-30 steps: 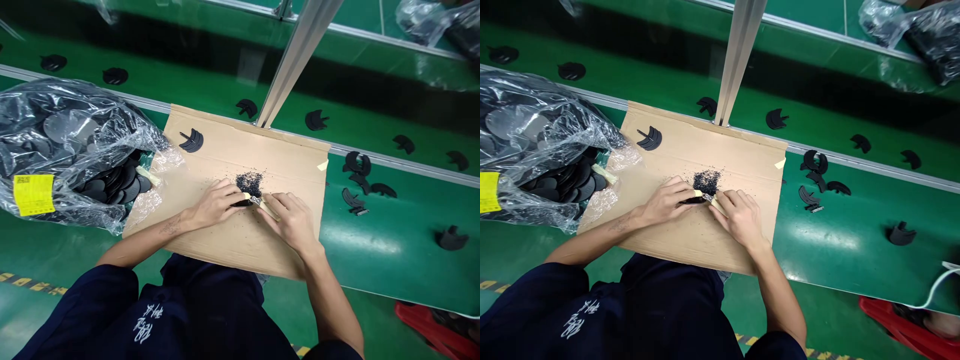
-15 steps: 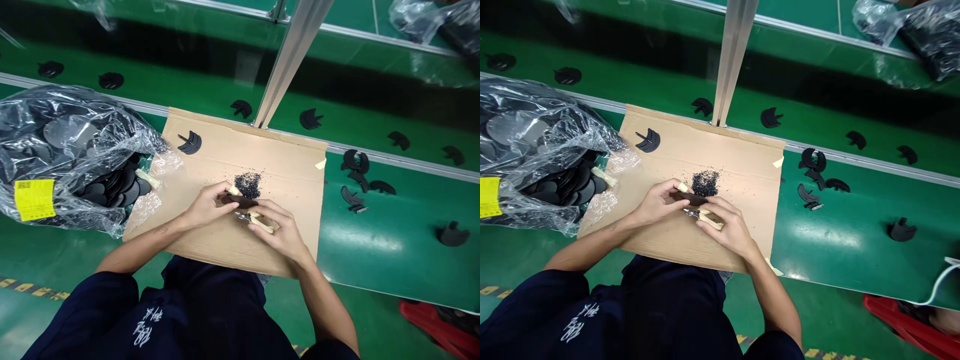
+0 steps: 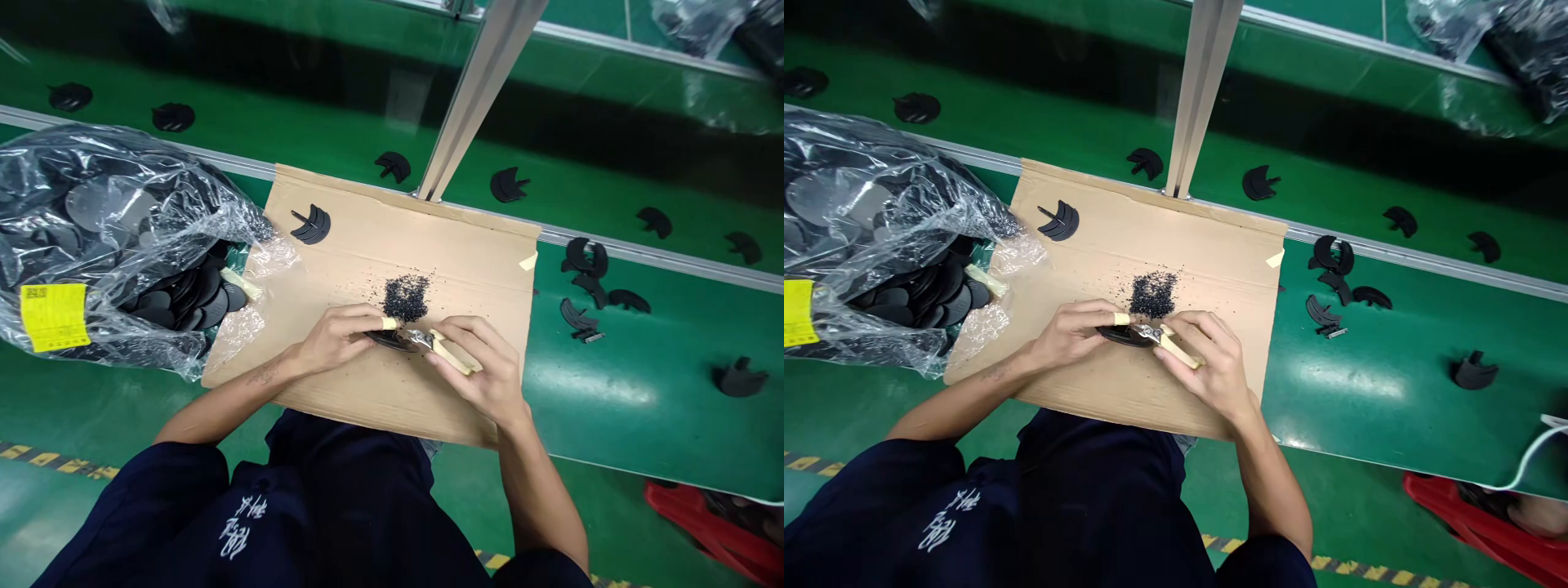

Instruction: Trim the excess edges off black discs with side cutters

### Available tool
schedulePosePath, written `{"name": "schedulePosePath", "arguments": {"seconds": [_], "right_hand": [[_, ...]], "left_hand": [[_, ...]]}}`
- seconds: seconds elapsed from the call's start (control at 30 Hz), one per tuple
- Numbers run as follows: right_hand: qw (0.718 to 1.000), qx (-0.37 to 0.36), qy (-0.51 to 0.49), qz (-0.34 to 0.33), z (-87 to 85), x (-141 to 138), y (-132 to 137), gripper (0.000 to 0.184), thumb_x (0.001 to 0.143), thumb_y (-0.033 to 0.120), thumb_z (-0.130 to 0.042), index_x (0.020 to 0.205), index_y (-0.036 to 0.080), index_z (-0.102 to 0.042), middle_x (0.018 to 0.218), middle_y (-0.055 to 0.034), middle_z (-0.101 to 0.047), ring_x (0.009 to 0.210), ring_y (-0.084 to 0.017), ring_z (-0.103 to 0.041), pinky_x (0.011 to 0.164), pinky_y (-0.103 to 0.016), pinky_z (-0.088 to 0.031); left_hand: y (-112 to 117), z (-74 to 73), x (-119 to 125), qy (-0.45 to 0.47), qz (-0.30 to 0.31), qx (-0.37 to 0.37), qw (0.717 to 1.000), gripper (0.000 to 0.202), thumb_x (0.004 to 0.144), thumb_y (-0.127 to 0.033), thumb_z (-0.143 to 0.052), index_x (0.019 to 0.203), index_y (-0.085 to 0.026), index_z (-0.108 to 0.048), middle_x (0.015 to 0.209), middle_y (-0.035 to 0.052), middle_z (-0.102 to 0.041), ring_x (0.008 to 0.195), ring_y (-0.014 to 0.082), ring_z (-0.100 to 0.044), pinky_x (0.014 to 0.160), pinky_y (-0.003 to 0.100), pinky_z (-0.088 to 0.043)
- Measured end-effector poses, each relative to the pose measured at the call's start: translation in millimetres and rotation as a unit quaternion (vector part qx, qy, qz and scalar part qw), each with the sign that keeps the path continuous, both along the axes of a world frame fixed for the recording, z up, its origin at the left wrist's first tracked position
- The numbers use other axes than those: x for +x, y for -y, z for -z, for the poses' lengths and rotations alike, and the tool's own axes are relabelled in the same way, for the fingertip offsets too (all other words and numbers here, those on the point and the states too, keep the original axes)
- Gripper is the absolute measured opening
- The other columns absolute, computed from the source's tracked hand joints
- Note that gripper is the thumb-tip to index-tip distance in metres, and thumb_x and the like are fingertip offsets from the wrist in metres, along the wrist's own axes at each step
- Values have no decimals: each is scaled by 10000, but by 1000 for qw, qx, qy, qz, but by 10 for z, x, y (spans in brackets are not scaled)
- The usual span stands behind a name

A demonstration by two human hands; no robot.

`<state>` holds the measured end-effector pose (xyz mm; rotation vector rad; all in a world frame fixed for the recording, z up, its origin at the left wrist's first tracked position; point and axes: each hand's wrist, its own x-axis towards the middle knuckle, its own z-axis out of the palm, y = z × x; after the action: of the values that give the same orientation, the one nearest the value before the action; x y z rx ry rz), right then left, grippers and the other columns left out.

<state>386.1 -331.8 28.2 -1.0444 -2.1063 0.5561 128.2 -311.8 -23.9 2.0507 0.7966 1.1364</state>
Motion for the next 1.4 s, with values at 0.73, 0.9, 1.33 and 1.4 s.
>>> {"name": "schedulePosePath", "arguments": {"seconds": [0.73,0.9,1.33,1.4], "right_hand": [[993,39,98,-53,94,30,-92,376,950,251,-647,1321,229,-592,1133,-110,-718,975,-251,-673,752,-397,-541],[988,85,126,-40,120,17,-67,384,960,239,-641,1341,236,-590,1077,-95,-744,870,-226,-658,689,-372,-518],[984,132,117,-24,153,-34,-62,209,970,203,-637,1171,217,-691,900,-41,-774,696,-157,-644,623,-313,-503],[986,129,106,-11,183,-25,-88,194,970,199,-636,1157,200,-686,899,-50,-771,700,-160,-643,627,-312,-503]], "left_hand": [[41,-45,27,33,14,13,999,227,948,-141,-648,1161,-181,-719,1077,118,-768,1015,166,-742,860,285,-629],[65,-44,29,32,-1,22,999,229,932,-150,-677,1150,-186,-734,1075,123,-782,1014,180,-757,848,286,-640],[96,-31,68,55,-13,19,998,177,930,-204,-701,1098,-177,-750,998,105,-791,930,163,-765,796,255,-640],[94,-45,71,57,-11,18,998,185,928,-198,-702,1106,-170,-743,995,108,-786,941,165,-761,803,253,-633]]}}
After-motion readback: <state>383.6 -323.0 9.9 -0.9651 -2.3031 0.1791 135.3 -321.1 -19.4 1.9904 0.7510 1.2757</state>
